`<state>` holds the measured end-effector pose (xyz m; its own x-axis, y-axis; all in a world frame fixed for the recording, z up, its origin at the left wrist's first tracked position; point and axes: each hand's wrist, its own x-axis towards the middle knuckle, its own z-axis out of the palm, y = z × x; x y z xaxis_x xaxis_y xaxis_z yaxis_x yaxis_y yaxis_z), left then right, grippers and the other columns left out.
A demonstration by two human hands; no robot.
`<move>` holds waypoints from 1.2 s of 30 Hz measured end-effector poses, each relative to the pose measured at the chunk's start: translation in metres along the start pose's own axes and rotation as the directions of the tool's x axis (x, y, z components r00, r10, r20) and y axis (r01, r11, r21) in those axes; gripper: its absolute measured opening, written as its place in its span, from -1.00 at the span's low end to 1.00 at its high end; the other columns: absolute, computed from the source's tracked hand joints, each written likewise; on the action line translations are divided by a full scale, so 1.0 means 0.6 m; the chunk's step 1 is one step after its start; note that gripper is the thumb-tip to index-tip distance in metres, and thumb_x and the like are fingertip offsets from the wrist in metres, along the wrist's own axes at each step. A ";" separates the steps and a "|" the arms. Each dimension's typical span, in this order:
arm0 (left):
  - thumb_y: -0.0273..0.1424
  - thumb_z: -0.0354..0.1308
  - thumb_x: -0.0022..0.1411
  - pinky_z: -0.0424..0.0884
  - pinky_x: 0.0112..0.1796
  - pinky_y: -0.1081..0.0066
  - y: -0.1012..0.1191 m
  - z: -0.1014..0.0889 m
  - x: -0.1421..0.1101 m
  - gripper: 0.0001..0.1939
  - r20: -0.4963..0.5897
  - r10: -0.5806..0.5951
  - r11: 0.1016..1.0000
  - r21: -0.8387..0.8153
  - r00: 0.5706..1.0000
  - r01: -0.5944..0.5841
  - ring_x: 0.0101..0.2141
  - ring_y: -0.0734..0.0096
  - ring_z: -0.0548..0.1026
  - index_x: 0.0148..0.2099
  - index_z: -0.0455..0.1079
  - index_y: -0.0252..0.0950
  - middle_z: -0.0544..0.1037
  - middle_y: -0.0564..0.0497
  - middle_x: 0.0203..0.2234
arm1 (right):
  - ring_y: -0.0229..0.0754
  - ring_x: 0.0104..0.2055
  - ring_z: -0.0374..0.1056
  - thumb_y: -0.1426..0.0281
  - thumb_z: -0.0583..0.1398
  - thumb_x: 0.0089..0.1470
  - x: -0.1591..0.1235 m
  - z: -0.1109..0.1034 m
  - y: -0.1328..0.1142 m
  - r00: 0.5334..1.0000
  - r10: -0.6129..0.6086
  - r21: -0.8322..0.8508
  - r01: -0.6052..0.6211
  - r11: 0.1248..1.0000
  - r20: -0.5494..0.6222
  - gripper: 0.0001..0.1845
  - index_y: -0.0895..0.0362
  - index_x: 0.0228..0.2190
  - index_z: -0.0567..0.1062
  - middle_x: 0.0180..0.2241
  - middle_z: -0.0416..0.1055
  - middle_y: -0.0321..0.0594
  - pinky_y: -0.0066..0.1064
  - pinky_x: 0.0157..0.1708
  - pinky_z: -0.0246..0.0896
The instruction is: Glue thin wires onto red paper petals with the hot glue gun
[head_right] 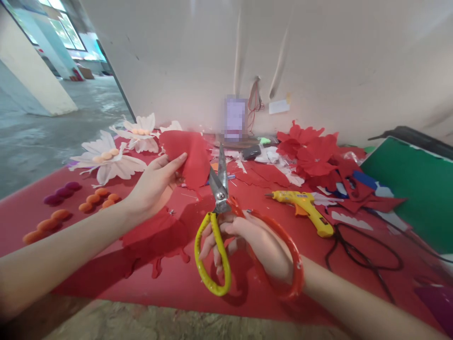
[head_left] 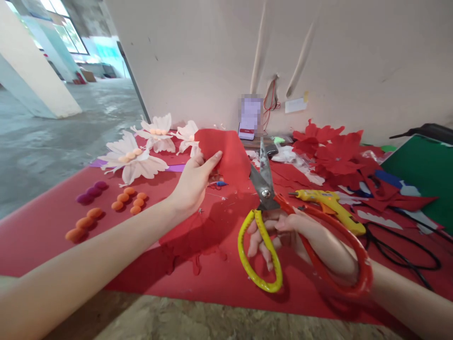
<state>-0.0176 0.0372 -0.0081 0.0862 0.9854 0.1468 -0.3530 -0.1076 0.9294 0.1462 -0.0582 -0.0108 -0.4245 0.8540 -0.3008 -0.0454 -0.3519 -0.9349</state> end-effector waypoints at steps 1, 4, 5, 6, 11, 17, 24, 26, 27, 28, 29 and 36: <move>-0.40 0.25 0.02 0.30 -0.54 0.57 -0.002 0.002 -0.003 -0.76 -0.003 -0.009 1.000 0.001 1.000 0.009 -0.62 0.60 0.33 -0.54 0.24 -0.31 0.34 0.15 -0.65 | -0.29 -0.57 0.29 0.18 0.10 -0.24 0.001 0.001 0.001 1.000 -0.027 0.006 0.026 1.000 0.009 -0.68 0.16 -0.47 0.41 -0.49 0.43 -0.19 -0.44 -0.52 0.24; -0.40 0.24 0.02 0.29 -0.56 0.58 -0.006 0.008 -0.010 -0.75 -0.005 -0.032 1.000 -0.002 0.999 0.032 -0.62 0.60 0.33 -0.56 0.23 -0.31 0.32 0.16 -0.67 | -0.28 -0.55 0.31 0.21 0.08 -0.17 0.004 0.000 0.003 0.996 -0.085 0.015 0.085 0.996 0.031 -0.71 0.19 -0.48 0.41 -0.48 0.44 -0.16 -0.43 -0.50 0.26; -0.40 0.24 0.02 0.30 -0.56 0.58 -0.007 0.010 -0.013 -0.75 -0.003 -0.037 0.999 -0.006 0.999 0.037 -0.61 0.59 0.34 -0.55 0.23 -0.31 0.32 0.16 -0.66 | -0.27 -0.54 0.32 0.21 0.08 -0.15 0.005 -0.001 0.004 0.995 -0.090 0.018 0.090 0.996 0.029 -0.71 0.19 -0.49 0.41 -0.48 0.44 -0.15 -0.42 -0.49 0.26; -0.40 0.24 0.02 0.30 -0.56 0.58 -0.008 0.011 -0.014 -0.76 -0.002 -0.041 0.999 -0.012 0.999 0.041 -0.61 0.59 0.34 -0.55 0.23 -0.30 0.33 0.16 -0.66 | -0.27 -0.54 0.32 0.21 0.07 -0.13 0.006 -0.002 0.005 0.996 -0.091 0.021 0.090 0.996 0.020 -0.71 0.20 -0.50 0.41 -0.48 0.44 -0.14 -0.42 -0.49 0.27; -0.38 0.29 -0.02 0.31 -0.57 0.57 -0.011 0.014 -0.018 -0.67 -0.028 -0.046 0.999 -0.027 0.999 0.045 -0.62 0.61 0.29 -0.58 0.16 -0.29 0.26 0.19 -0.67 | -0.31 -0.59 0.30 0.09 0.08 -0.04 0.008 0.000 0.013 0.992 -0.115 0.048 0.117 0.992 -0.048 -0.60 0.19 -0.59 0.38 -0.60 0.38 -0.22 -0.48 -0.53 0.26; -0.40 0.28 0.02 0.32 -0.56 0.56 -0.013 0.010 -0.014 -0.65 -0.053 -0.042 0.999 -0.025 0.998 0.041 -0.62 0.62 0.26 -0.60 0.13 -0.30 0.20 0.19 -0.68 | -0.44 -0.77 0.09 -0.07 0.15 -0.15 0.002 0.013 0.012 0.991 -0.035 0.094 0.048 0.994 -0.132 -0.48 0.15 -0.64 0.33 -0.80 0.23 -0.38 -0.62 -0.75 0.00; -0.44 0.25 0.05 0.31 -0.57 0.61 -0.015 0.008 -0.011 -0.70 -0.028 -0.040 0.999 -0.035 0.999 0.039 -0.63 0.65 0.24 -0.58 0.18 -0.32 0.18 0.20 -0.67 | -0.45 -0.72 0.12 -0.01 0.19 -0.15 0.003 0.016 0.017 0.988 -0.106 0.049 0.112 0.992 -0.115 -0.54 0.15 -0.65 0.34 -0.79 0.23 -0.40 -0.63 -0.67 0.05; -0.44 0.25 0.05 0.30 -0.58 0.61 -0.013 0.007 -0.011 -0.72 -0.008 -0.042 0.999 -0.035 0.999 0.042 -0.63 0.66 0.25 -0.57 0.21 -0.33 0.22 0.19 -0.67 | -0.44 -0.68 0.15 0.04 0.17 -0.09 0.004 0.014 0.022 0.992 -0.110 0.058 0.113 0.992 -0.058 -0.59 0.15 -0.61 0.38 -0.70 0.33 -0.34 -0.62 -0.66 0.07; -0.43 0.25 0.05 0.30 -0.58 0.62 -0.012 0.006 -0.011 -0.73 0.001 -0.040 0.999 -0.036 0.999 0.040 -0.64 0.66 0.25 -0.57 0.22 -0.33 0.23 0.18 -0.66 | -0.43 -0.66 0.17 0.07 0.16 -0.06 0.004 0.013 0.024 0.993 -0.111 0.065 0.113 0.992 -0.026 -0.62 0.15 -0.58 0.39 -0.64 0.39 -0.30 -0.61 -0.66 0.10; -0.43 0.25 0.05 0.30 -0.58 0.62 -0.011 0.006 -0.010 -0.73 0.010 -0.037 0.999 -0.038 0.999 0.038 -0.63 0.66 0.25 -0.57 0.23 -0.33 0.24 0.18 -0.66 | -0.41 -0.63 0.20 0.10 0.16 -0.05 0.003 0.013 0.025 0.993 -0.117 0.069 0.117 0.991 0.004 -0.65 0.15 -0.54 0.40 -0.57 0.44 -0.26 -0.59 -0.64 0.13; -0.43 0.25 0.05 0.30 -0.58 0.62 -0.011 0.006 -0.010 -0.73 0.018 -0.034 0.999 -0.039 0.999 0.035 -0.63 0.66 0.25 -0.57 0.23 -0.32 0.24 0.18 -0.66 | -0.39 -0.58 0.24 0.13 0.15 -0.03 0.003 0.012 0.026 0.991 -0.128 0.066 0.126 0.990 0.025 -0.69 0.14 -0.49 0.40 -0.49 0.47 -0.22 -0.57 -0.60 0.17; -0.36 0.30 -0.04 0.30 -0.56 0.59 -0.013 0.006 -0.008 -0.76 0.097 -0.049 0.998 -0.025 0.994 0.051 -0.60 0.62 0.31 -0.54 0.29 -0.32 0.36 0.16 -0.62 | -0.29 -0.34 0.35 0.31 0.09 0.02 0.002 0.014 0.016 0.969 -0.246 -0.057 0.247 0.967 0.036 -0.86 0.12 -0.44 0.38 -0.36 0.48 -0.19 -0.41 -0.23 0.24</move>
<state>-0.0116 0.0327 -0.0149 0.1929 0.9721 0.1334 -0.3714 -0.0536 0.9269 0.1377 -0.0637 -0.0183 -0.4330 0.8997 -0.0548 -0.0971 -0.1070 -0.9895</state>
